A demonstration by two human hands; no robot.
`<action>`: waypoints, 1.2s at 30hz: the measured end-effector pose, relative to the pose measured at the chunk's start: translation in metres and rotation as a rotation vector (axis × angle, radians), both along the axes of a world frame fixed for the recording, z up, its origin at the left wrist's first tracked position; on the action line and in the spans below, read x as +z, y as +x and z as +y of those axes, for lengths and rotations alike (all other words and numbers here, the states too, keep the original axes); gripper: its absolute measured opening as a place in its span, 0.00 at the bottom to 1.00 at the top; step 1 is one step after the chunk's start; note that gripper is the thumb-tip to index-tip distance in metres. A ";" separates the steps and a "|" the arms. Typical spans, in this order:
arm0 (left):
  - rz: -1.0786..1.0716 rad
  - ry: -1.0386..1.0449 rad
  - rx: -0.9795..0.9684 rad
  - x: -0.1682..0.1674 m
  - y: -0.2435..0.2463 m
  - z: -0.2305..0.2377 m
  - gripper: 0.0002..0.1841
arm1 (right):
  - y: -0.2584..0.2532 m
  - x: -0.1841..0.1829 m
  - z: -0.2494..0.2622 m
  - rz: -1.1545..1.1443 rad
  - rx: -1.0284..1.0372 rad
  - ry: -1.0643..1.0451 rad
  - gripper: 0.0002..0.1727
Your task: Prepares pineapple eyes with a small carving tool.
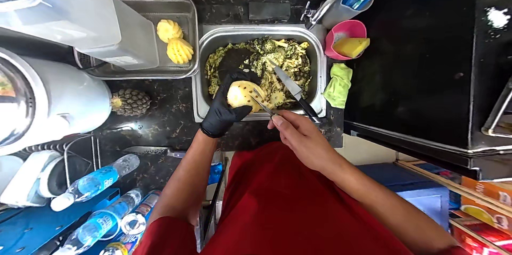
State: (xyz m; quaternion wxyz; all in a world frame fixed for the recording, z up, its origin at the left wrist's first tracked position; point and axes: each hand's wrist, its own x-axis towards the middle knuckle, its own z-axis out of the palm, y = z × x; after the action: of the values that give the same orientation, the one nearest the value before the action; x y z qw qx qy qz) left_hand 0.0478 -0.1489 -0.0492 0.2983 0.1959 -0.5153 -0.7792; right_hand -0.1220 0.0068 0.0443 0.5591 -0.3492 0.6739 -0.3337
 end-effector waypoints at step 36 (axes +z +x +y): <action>0.260 0.974 0.307 0.013 -0.041 0.006 0.24 | 0.001 -0.032 0.011 0.094 -0.129 -0.121 0.21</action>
State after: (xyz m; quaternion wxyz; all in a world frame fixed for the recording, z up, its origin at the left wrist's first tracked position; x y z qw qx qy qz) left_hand 0.0070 -0.1429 -0.0360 0.3448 0.2868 -0.0175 -0.8936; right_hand -0.1207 0.0180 0.0125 0.4821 -0.3537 0.6990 -0.3924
